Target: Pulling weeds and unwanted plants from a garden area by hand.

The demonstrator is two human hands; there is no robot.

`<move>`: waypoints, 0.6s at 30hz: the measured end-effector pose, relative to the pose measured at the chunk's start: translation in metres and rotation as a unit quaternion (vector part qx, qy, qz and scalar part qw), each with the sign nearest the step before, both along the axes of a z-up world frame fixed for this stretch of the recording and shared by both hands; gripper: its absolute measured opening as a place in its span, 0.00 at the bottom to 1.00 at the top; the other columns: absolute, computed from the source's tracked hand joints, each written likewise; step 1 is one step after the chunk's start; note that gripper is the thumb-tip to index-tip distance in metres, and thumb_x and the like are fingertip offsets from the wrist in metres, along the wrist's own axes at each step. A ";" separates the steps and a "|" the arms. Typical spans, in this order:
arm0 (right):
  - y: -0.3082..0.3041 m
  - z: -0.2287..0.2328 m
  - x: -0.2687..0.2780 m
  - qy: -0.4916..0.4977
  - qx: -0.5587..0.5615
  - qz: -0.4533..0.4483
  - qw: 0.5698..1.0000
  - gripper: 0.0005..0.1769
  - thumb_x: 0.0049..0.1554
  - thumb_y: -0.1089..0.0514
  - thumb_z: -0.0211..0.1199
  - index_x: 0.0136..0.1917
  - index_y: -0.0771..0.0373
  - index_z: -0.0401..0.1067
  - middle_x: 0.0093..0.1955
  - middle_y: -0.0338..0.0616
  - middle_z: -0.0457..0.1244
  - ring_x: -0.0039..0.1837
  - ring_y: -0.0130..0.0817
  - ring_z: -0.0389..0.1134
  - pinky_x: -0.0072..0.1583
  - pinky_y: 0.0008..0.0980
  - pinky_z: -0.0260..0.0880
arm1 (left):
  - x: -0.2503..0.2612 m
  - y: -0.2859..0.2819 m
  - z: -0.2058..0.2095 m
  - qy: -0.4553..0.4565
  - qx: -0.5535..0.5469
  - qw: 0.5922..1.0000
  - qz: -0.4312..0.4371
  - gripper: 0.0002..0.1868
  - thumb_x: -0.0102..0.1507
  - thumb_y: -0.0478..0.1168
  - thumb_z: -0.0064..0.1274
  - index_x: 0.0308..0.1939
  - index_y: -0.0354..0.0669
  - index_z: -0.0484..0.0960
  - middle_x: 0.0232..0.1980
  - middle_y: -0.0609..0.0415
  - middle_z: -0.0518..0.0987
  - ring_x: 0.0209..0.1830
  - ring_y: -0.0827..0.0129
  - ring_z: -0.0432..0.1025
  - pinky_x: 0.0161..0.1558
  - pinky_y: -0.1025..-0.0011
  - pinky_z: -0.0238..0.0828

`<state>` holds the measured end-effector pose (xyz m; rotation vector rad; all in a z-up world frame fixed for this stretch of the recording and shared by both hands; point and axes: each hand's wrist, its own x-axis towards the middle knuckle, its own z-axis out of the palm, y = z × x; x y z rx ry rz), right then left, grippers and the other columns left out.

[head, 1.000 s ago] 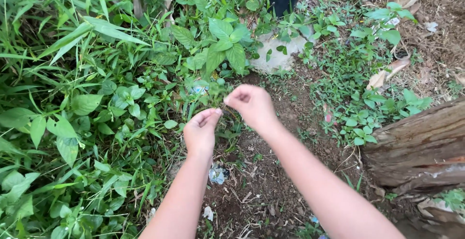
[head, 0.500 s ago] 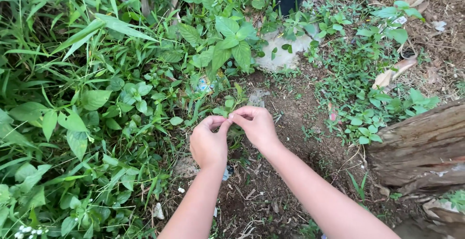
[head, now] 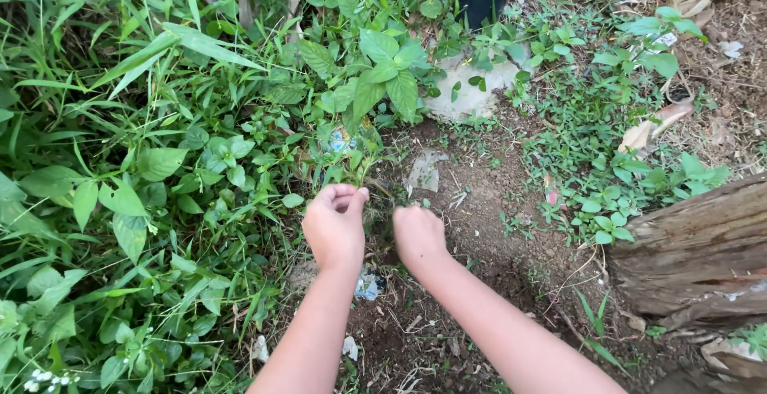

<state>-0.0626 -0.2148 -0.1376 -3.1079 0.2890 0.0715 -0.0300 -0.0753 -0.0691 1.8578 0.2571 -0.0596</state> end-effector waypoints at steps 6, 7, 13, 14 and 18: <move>-0.019 0.093 0.002 -0.010 0.150 -0.062 0.987 0.10 0.59 0.49 0.66 0.40 0.53 0.81 0.35 0.42 0.71 0.36 0.36 0.74 0.42 0.38 0.75 | 0.005 -0.004 -0.015 0.066 -0.024 0.996 -0.055 0.10 0.57 0.43 0.67 0.37 0.42 0.88 0.34 0.55 0.88 0.30 0.75 0.79 0.39 0.73 0.73; -0.019 0.101 -0.001 -0.010 0.149 -0.066 0.987 0.10 0.59 0.49 0.66 0.40 0.53 0.81 0.35 0.42 0.71 0.36 0.36 0.74 0.42 0.38 0.75 | 0.007 -0.009 -0.022 0.067 -0.024 0.996 -0.059 0.10 0.57 0.43 0.67 0.37 0.42 0.88 0.34 0.55 0.88 0.30 0.75 0.79 0.39 0.73 0.73; -0.012 0.097 -0.011 -0.194 0.237 -0.101 0.947 0.09 0.57 0.53 0.63 0.41 0.55 0.82 0.34 0.49 0.71 0.35 0.43 0.73 0.41 0.43 0.73 | 0.004 -0.050 -0.011 0.076 -0.126 0.985 -0.094 0.15 0.55 0.45 0.69 0.41 0.42 0.91 0.37 0.55 0.89 0.34 0.77 0.81 0.40 0.76 0.76; -0.011 0.093 -0.011 -0.189 0.226 -0.115 0.949 0.10 0.59 0.54 0.61 0.42 0.59 0.80 0.35 0.53 0.70 0.38 0.49 0.73 0.43 0.47 0.72 | 0.002 -0.054 -0.005 0.088 -0.103 0.988 -0.073 0.15 0.55 0.46 0.69 0.41 0.42 0.91 0.38 0.54 0.89 0.34 0.76 0.81 0.41 0.76 0.76; -0.010 0.098 -0.015 -0.202 0.257 -0.111 0.939 0.10 0.59 0.57 0.57 0.46 0.60 0.78 0.37 0.58 0.69 0.42 0.58 0.72 0.45 0.53 0.71 | 0.008 -0.066 -0.008 0.108 -0.059 0.992 -0.040 0.17 0.53 0.47 0.70 0.42 0.43 0.90 0.38 0.53 0.89 0.34 0.73 0.82 0.42 0.74 0.76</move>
